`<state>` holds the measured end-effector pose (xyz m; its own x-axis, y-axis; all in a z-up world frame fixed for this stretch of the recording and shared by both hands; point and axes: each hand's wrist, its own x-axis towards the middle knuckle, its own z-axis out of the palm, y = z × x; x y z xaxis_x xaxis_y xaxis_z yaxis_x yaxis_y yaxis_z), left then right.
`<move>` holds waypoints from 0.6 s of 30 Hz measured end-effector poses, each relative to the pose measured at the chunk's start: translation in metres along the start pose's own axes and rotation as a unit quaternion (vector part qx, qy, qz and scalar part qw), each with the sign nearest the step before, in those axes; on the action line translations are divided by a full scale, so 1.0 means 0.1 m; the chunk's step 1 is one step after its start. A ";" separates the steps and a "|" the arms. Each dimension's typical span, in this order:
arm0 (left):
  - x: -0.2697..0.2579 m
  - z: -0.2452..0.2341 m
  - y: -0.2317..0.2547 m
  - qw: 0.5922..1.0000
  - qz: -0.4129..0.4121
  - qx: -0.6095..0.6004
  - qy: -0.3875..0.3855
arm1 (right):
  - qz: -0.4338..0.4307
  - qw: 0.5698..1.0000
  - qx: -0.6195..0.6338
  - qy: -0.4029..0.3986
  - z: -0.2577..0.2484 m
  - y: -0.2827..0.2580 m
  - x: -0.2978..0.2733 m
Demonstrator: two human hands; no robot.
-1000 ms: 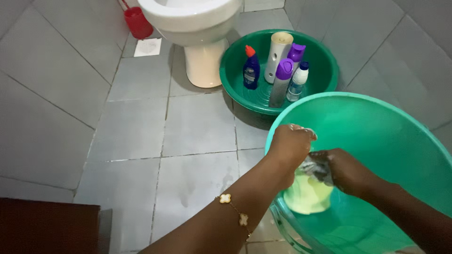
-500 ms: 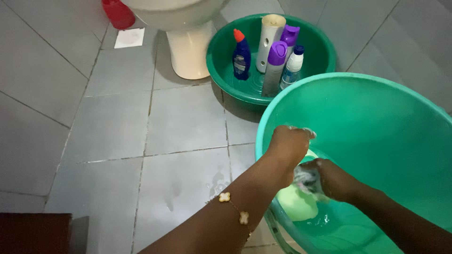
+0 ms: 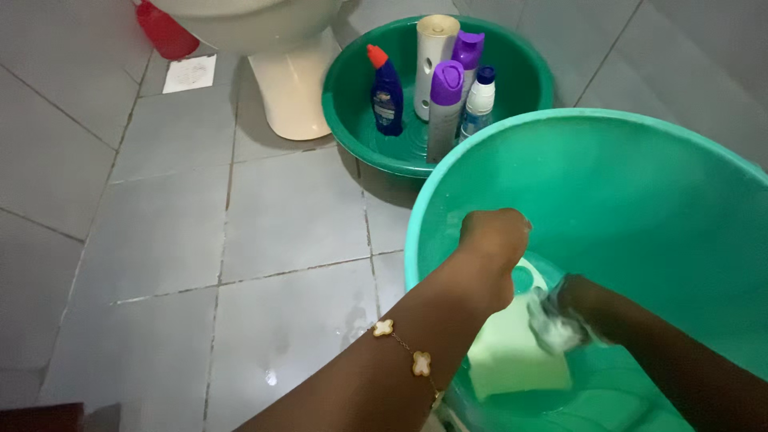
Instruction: The person scrubs a yellow plastic container with a soapy sponge, rinses it in a green basin, and continues scrubbing the container's lid. The task is performed in a tiled bathroom with a toilet and cleaning supplies visible.
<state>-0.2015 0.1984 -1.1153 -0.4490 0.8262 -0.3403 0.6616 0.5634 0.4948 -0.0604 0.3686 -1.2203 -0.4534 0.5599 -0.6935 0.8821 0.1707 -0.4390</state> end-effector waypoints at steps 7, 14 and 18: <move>-0.20 -0.24 0.17 0.972 0.067 0.227 -0.014 | -0.157 0.905 -0.370 0.142 0.04 0.22 0.40; -0.06 -0.28 0.26 0.981 0.056 0.186 -0.010 | -0.149 0.921 -0.314 0.175 0.12 -0.15 0.26; 0.07 -0.37 0.34 0.983 0.061 0.171 -0.009 | -0.156 0.917 -0.320 0.180 0.17 -0.24 0.35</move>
<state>-0.2045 0.2231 -1.0710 -0.3451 0.8858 -0.3102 0.8750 0.4232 0.2351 -0.0997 0.3699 -1.2435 -0.7263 0.6146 -0.3079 0.6633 0.7441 -0.0794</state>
